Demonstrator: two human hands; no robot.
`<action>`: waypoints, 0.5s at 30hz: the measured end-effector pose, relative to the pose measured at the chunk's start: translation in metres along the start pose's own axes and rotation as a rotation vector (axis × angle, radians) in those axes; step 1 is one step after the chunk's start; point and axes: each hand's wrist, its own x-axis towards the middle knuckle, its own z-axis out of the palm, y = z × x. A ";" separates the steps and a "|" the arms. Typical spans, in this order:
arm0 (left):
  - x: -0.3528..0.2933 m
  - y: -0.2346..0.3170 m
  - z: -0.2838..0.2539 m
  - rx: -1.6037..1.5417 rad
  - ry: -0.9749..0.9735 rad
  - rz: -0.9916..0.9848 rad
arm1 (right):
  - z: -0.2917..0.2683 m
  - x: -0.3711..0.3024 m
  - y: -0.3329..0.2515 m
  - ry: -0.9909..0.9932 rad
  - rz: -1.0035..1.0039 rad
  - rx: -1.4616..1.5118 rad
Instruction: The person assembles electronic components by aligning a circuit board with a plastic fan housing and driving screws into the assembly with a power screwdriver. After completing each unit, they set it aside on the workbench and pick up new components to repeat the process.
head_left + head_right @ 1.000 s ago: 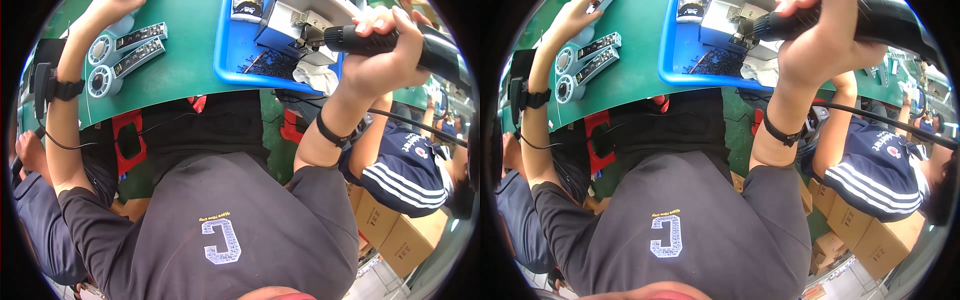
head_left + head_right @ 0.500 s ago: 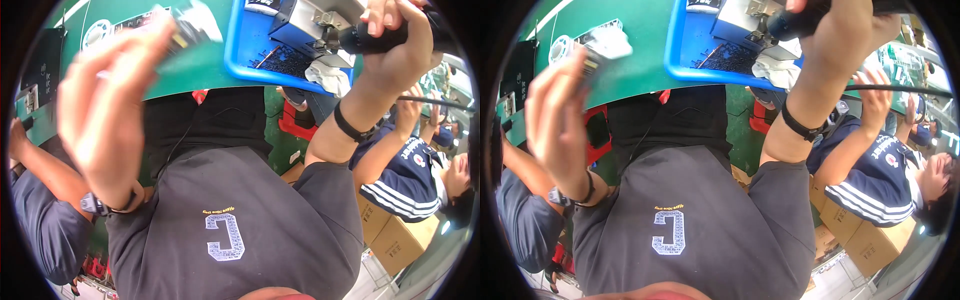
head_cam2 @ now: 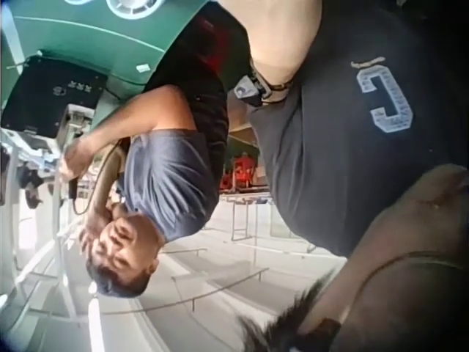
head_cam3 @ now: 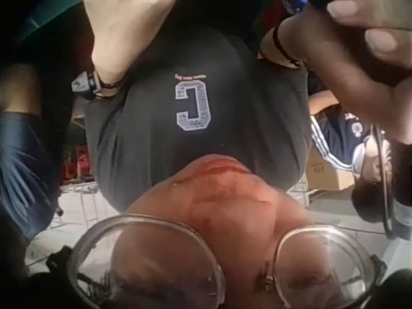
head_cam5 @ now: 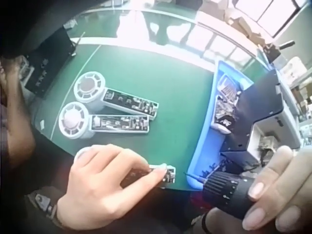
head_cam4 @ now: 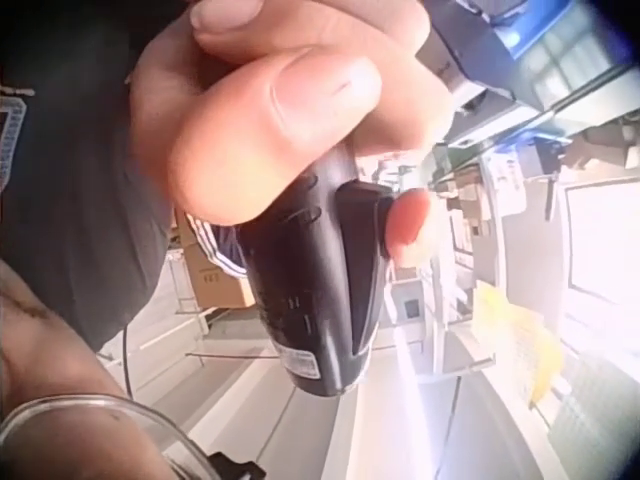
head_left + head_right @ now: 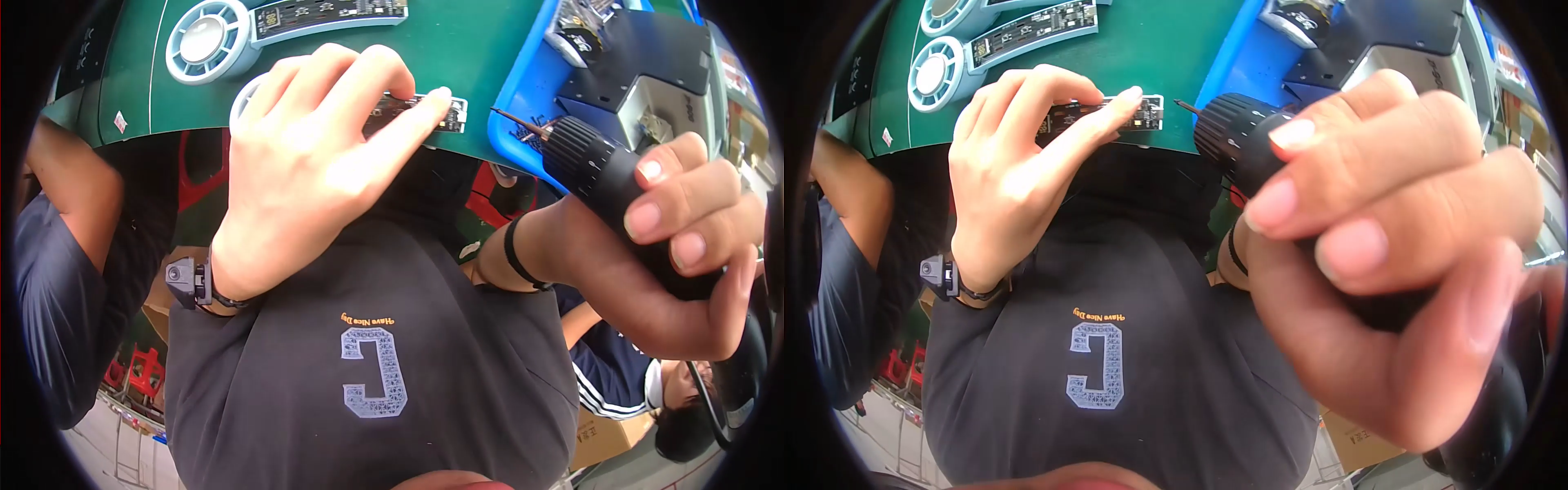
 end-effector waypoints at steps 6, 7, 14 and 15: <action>0.012 -0.016 0.002 -0.130 0.103 -0.057 | 0.007 0.022 0.018 -0.143 -0.012 -0.072; 0.014 -0.022 0.003 -0.151 0.151 -0.035 | 0.010 0.026 0.020 -0.165 -0.017 -0.075; -0.026 -0.001 0.033 -0.159 0.280 -0.118 | 0.018 0.001 0.032 -0.331 -0.044 -0.051; -0.027 0.000 0.034 -0.157 0.284 -0.125 | 0.018 0.001 0.033 -0.343 -0.049 -0.050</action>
